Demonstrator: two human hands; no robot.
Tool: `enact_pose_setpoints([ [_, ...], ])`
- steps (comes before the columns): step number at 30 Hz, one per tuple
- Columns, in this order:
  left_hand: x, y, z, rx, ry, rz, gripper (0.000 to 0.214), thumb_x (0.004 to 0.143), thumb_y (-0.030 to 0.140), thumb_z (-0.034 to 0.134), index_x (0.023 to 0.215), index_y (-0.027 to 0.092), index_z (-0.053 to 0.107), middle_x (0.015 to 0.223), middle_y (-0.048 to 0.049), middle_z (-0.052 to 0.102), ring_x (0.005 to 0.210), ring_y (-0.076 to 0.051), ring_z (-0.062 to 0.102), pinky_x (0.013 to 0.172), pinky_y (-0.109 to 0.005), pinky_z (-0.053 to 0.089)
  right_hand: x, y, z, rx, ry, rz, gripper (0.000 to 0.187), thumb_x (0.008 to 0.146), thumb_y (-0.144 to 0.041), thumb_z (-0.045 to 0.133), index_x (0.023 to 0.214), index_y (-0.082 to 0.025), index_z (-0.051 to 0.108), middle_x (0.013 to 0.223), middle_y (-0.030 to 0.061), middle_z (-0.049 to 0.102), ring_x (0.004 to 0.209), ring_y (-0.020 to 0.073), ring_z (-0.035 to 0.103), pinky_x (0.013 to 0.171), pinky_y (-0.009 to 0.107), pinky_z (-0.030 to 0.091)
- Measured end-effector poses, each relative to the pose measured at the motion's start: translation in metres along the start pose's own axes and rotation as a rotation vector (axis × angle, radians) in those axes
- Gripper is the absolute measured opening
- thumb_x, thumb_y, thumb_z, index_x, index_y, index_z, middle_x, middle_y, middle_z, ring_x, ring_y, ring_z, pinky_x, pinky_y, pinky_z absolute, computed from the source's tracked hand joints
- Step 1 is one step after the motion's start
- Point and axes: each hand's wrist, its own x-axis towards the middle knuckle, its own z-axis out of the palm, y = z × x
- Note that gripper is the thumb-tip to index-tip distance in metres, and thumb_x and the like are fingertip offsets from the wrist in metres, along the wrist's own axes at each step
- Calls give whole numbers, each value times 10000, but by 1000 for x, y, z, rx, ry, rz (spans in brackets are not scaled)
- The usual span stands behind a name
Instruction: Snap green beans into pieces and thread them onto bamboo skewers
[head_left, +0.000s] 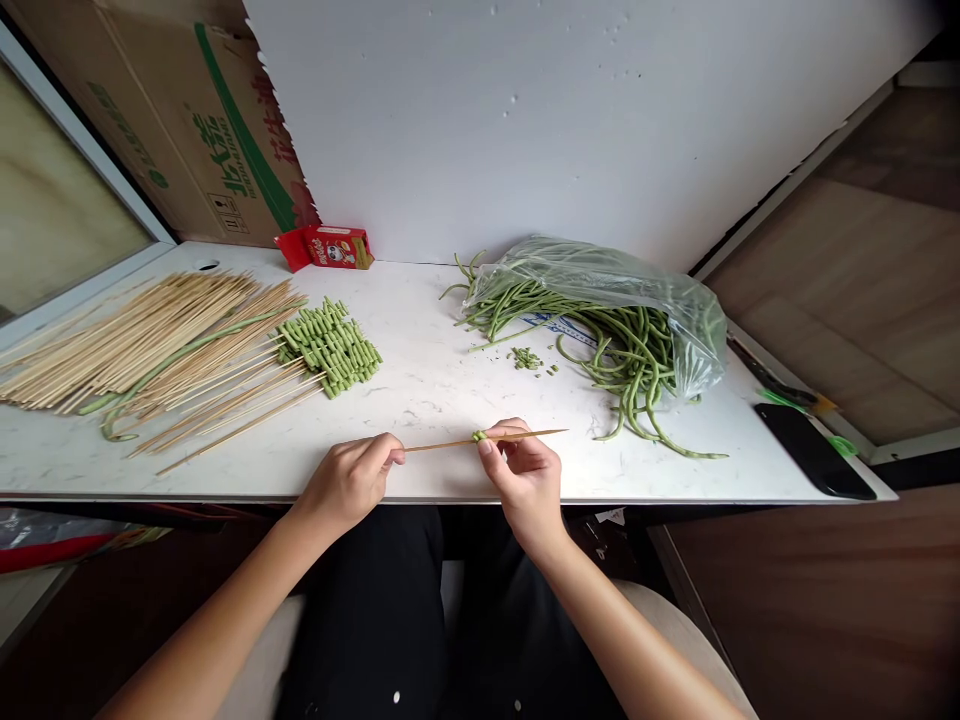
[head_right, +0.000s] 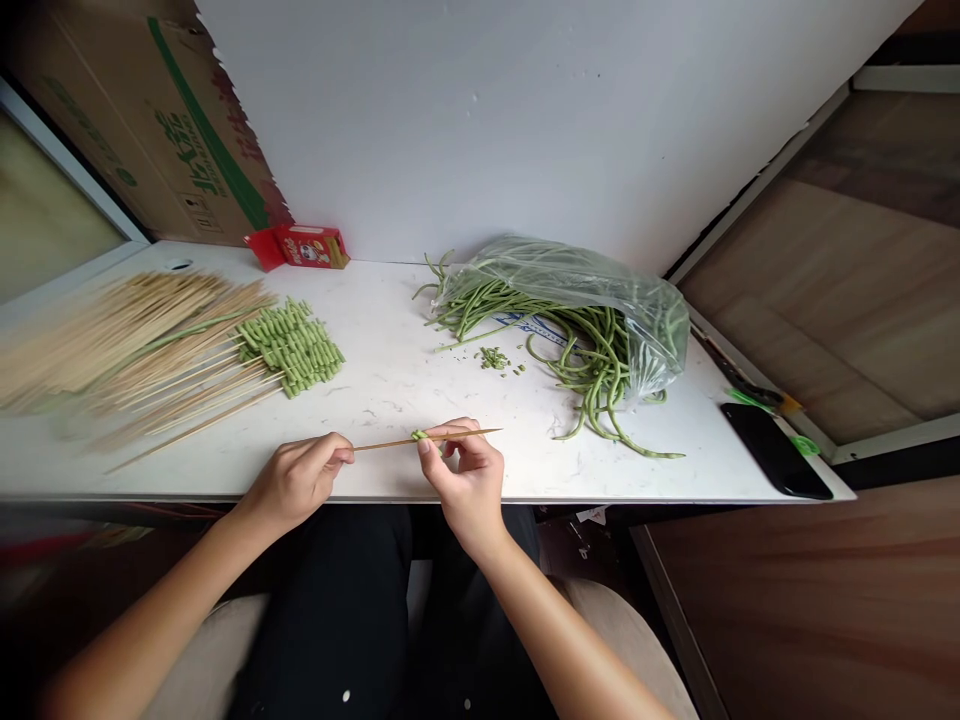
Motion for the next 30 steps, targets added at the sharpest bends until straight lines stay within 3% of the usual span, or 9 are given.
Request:
enact_pose_setpoints([
  [3, -1, -1, 0, 1, 0, -24, 206, 961, 34, 476, 948, 203, 595, 765, 0, 719, 640, -154, 708, 595, -245, 528, -1, 1, 1, -19, 2, 6, 113, 930, -373, 796, 955, -265, 817, 869, 54, 689, 856, 227, 593, 765, 387, 464],
  [6, -3, -2, 0, -16, -6, -64, 172, 1014, 88, 482, 962, 207, 596, 799, -1, 742, 668, -147, 724, 617, -234, 540, 2, -1, -3, -38, -34, -24, 113, 914, -355, 815, 974, -259, 808, 991, 80, 750, 926, 240, 635, 777, 391, 474],
  [10, -3, -4, 0, -54, -7, -104, 178, 1033, 120, 470, 953, 209, 602, 815, -6, 752, 678, -142, 730, 622, -221, 542, 10, -2, -13, -64, -62, -38, 263, 871, -354, 856, 1111, -269, 792, 1158, 105, 755, 1077, 275, 659, 804, 397, 493],
  [16, -2, -2, -1, -69, -12, -130, 202, 1031, 119, 445, 945, 205, 605, 742, 7, 687, 645, -133, 695, 618, -215, 529, 23, -1, -33, -76, -87, -79, 418, 858, -426, 858, 1237, -274, 770, 1215, 108, 720, 1093, 281, 659, 825, 398, 504],
  [19, -1, -3, -2, -68, 22, -137, 198, 1038, 131, 443, 963, 198, 613, 700, 20, 631, 604, -126, 652, 614, -218, 516, 30, 2, -44, -16, -36, -136, 370, 991, -515, 653, 1224, -261, 791, 1156, 109, 725, 1071, 278, 646, 820, 403, 494],
  [25, -2, -5, -4, -45, 15, -174, 175, 1061, 171, 450, 976, 203, 601, 699, 34, 585, 590, -113, 612, 614, -209, 500, 46, 7, -65, 75, 125, -91, 568, 1091, -549, 357, 1088, -232, 828, 1086, 119, 751, 1028, 265, 653, 784, 390, 468],
  [27, -3, -7, -4, -40, -4, -178, 182, 1047, 147, 432, 988, 205, 594, 714, 31, 589, 613, -115, 625, 642, -209, 517, 49, 10, -71, 82, 199, -68, 590, 1096, -522, 326, 1045, -208, 823, 1043, 127, 755, 992, 259, 659, 768, 385, 467],
  [30, -4, -11, -5, -20, -23, -190, 221, 1010, 105, 402, 1013, 210, 597, 750, 20, 625, 666, -127, 667, 691, -216, 545, 52, 16, -78, 31, 248, -48, 453, 1036, -380, 389, 1103, -193, 796, 1010, 111, 741, 969, 246, 654, 757, 370, 477],
])
